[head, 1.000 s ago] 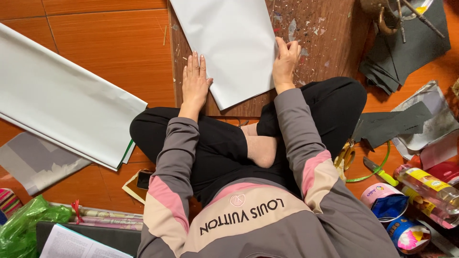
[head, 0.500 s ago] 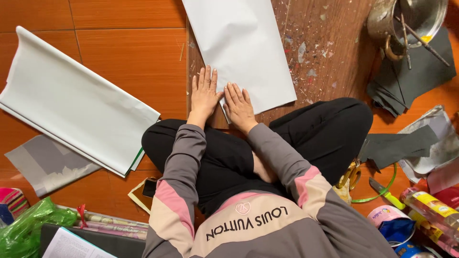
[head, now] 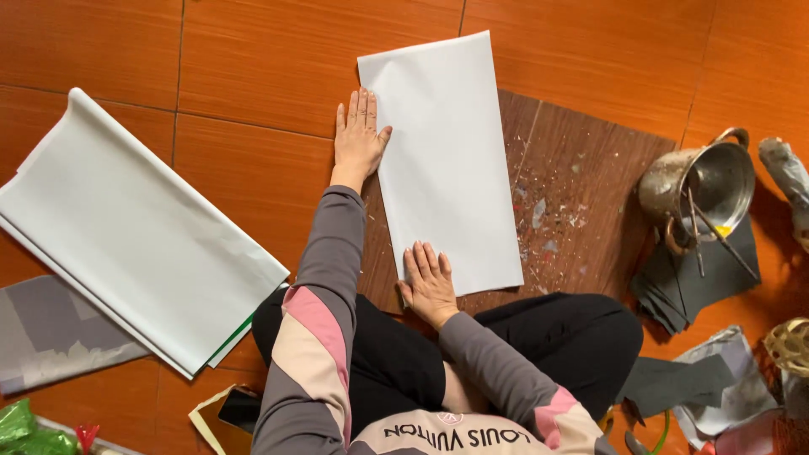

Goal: Folding and cutting paper sheets into strips using scissors while sitting on the floor

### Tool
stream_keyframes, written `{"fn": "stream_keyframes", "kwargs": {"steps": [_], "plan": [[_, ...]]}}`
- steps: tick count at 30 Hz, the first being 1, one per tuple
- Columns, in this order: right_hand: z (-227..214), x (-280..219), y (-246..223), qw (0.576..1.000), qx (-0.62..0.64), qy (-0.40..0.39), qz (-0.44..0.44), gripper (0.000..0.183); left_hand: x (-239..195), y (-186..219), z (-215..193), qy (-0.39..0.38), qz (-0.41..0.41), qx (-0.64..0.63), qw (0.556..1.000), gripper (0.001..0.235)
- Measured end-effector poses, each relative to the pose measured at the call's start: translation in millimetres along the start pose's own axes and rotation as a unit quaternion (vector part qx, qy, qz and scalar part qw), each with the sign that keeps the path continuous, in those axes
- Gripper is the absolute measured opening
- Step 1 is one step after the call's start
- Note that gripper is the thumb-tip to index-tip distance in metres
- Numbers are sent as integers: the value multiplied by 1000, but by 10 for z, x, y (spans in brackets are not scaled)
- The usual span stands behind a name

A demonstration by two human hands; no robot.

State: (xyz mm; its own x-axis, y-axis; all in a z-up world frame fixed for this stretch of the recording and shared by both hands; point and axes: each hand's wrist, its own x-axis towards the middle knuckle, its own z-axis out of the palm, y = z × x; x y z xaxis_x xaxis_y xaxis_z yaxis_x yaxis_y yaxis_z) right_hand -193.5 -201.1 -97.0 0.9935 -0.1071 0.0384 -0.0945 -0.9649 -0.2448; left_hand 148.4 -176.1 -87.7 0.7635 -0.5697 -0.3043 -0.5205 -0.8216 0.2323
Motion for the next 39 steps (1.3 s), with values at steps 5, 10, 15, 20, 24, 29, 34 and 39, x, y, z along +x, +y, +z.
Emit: {"fn": "stream_keyframes", "kwargs": {"steps": [5,10,15,20,24,29,34,39], "plan": [[11,30,11,1000,9,1,-6,76,445,-165,-88,8,-5,5,1000,69],[-84,91,17,1000,-15,7,-13,74,352,4,89,84,-20,59,994,65],[15,-11,11,999,8,41,-7,68,-802,343,261,-23,64,9,998,75],[-4,-89,14,999,38,10,-8,64,-1676,267,755,-59,117,31,991,90],[-170,-228,-15,997,46,-56,1,62,-1792,285,789,-99,134,62,984,111],[-615,-252,581,981,123,-102,106,69,-1811,491,642,-144,116,118,976,140],[-473,464,1335,986,52,7,161,73,-1817,701,546,-179,74,187,963,149],[-371,1814,1785,989,35,-23,145,82,-1785,750,415,-232,61,171,956,149]]}}
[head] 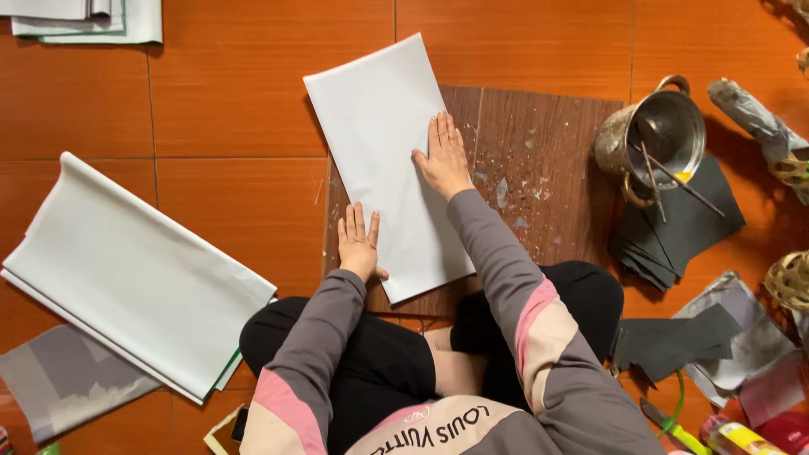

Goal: Folding and cutting paper sheets into strips using scissors while sitting on the floor

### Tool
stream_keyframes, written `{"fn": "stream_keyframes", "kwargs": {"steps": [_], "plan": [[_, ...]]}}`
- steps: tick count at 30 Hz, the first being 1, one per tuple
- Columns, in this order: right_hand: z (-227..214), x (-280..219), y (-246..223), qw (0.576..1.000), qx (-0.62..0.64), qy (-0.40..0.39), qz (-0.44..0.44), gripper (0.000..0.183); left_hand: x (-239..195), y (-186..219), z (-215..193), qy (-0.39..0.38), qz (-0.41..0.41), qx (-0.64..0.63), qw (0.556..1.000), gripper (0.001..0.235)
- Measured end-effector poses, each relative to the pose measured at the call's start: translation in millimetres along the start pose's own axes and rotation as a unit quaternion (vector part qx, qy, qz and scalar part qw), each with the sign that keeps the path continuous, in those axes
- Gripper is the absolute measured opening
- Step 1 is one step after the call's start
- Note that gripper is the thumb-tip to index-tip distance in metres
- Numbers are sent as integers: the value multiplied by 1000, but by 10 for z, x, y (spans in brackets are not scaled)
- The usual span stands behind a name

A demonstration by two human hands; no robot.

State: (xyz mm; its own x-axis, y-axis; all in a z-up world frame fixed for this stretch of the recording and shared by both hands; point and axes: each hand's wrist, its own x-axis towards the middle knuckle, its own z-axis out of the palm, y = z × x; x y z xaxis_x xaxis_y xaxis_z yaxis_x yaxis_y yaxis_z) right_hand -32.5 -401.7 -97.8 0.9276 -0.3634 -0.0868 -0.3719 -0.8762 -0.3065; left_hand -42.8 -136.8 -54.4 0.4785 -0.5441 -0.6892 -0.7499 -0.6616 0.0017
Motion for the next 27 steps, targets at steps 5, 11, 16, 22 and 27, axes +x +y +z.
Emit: {"fn": "stream_keyframes", "kwargs": {"steps": [5,11,16,22,27], "plan": [[-150,1077,-127,999,20,-32,9,81,107,-28,15,-55,0,28,998,151],[-393,1480,-262,995,21,-95,18,80,195,-83,127,-74,-1,24,997,157],[-378,607,-97,999,31,-35,-24,70,139,-61,71,-100,-3,43,994,155],[-76,-1348,210,999,-24,34,-23,74,30,-17,86,10,-2,-10,1000,149],[82,-1671,410,977,148,92,121,65,-17,113,119,42,-39,18,998,155]]}}
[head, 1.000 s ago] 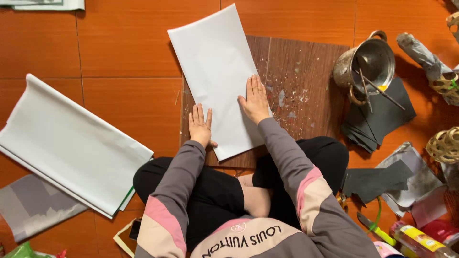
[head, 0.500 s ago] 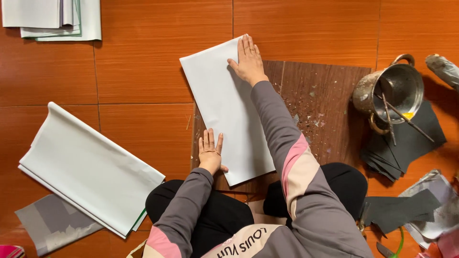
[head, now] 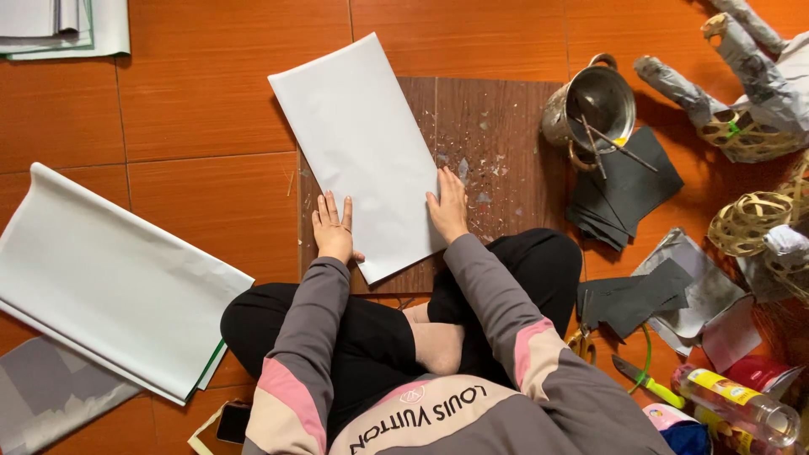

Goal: Folding and cutting paper sheets into strips using scissors while sitting on the floor

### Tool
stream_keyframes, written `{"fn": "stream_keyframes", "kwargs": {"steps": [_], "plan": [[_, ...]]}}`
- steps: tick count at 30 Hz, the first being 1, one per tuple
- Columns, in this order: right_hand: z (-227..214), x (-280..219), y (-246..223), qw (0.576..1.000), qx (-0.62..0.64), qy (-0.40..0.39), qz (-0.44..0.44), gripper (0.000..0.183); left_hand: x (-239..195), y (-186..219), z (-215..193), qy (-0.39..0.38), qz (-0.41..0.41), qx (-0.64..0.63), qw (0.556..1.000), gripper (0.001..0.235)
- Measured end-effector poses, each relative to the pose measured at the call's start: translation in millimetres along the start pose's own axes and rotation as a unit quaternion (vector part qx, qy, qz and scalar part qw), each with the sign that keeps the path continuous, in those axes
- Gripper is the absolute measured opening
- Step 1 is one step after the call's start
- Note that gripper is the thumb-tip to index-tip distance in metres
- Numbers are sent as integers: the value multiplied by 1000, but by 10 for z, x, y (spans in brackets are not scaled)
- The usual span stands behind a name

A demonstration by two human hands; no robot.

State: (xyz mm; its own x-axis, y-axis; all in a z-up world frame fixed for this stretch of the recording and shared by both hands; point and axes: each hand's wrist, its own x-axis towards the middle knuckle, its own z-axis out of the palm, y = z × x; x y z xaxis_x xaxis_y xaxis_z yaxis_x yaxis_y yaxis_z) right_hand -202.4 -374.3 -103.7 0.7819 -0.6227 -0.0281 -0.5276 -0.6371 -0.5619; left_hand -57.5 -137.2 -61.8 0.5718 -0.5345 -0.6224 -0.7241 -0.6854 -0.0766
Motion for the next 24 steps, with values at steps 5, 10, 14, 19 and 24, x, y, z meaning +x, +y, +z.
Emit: {"fn": "stream_keyframes", "kwargs": {"steps": [5,10,14,19,24], "plan": [[115,758,18,973,156,-96,138,52,-297,29,39,38,-8,-47,998,134],[-77,838,-558,961,140,-235,38,31,-450,-66,156,91,-22,-163,982,119],[-1300,242,-1186,909,274,-279,-146,16,-1025,-123,-714,179,39,-658,730,117],[-2280,-235,-1140,882,272,-324,-209,15,-1266,-380,-1232,127,86,-862,484,50],[-2575,-222,-959,904,295,-261,-168,12,-980,-590,-1075,210,215,-857,419,35]]}}
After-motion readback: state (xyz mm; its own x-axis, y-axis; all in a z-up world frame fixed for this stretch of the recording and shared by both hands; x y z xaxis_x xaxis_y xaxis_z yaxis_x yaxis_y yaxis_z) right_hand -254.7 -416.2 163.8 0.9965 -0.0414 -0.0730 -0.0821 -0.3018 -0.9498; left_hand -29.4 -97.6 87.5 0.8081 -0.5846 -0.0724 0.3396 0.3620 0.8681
